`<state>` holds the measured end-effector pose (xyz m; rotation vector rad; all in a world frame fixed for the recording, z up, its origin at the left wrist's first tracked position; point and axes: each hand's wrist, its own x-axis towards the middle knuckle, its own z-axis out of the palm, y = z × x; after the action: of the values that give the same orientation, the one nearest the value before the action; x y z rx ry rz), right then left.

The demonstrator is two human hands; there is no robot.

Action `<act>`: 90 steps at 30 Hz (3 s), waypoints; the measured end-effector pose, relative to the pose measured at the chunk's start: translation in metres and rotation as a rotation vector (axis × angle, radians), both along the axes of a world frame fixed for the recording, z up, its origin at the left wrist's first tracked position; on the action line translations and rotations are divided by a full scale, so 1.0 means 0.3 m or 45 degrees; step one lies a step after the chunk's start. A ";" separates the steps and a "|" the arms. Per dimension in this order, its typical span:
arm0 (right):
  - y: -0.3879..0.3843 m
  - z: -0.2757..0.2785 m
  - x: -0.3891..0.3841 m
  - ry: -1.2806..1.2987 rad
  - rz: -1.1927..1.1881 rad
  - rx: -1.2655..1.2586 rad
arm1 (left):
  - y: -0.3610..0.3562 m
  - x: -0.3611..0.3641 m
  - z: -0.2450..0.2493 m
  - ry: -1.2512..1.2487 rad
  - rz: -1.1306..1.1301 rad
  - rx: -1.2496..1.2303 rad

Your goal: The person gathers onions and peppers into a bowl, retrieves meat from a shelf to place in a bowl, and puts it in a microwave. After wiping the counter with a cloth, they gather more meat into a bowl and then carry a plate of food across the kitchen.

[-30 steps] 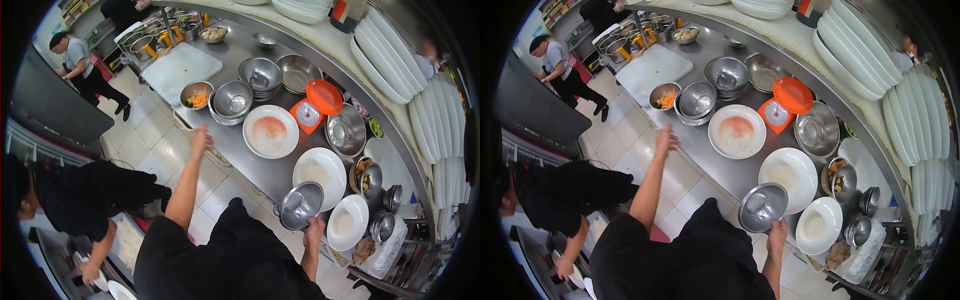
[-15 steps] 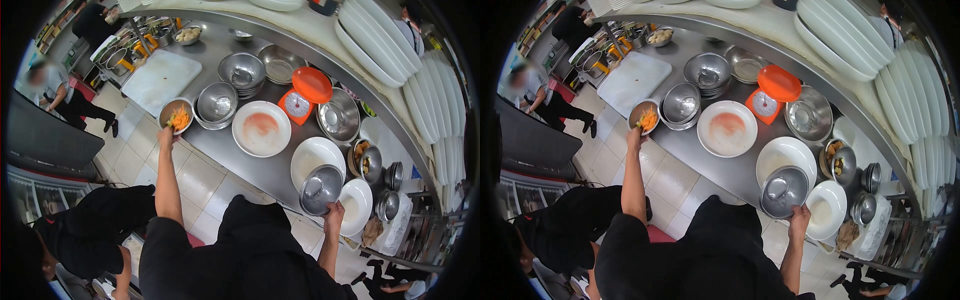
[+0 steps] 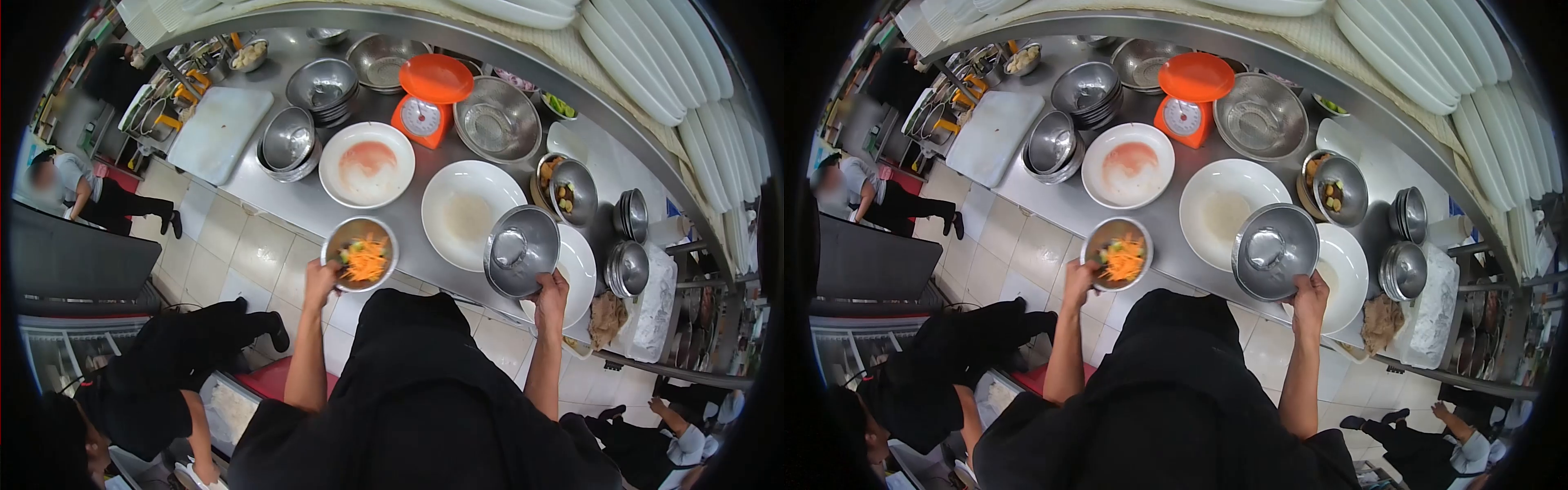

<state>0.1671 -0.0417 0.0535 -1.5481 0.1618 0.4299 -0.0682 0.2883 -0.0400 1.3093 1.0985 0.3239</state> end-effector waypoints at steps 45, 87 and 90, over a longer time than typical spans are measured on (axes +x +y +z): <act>-0.848 -0.273 0.266 -0.467 -0.804 -1.465 | -0.534 0.308 0.094 0.366 -1.049 0.647; -0.868 -0.458 0.293 -0.844 -0.821 -1.918 | -0.646 0.371 0.266 0.334 -1.533 0.681; -0.871 -0.465 0.290 -0.831 -0.798 -1.916 | -0.683 0.393 0.394 -0.049 -1.527 -0.024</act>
<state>0.2542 -0.3029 -0.0860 -2.8284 0.5017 -0.9482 0.0497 0.0834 0.0783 1.6943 0.1448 -0.5514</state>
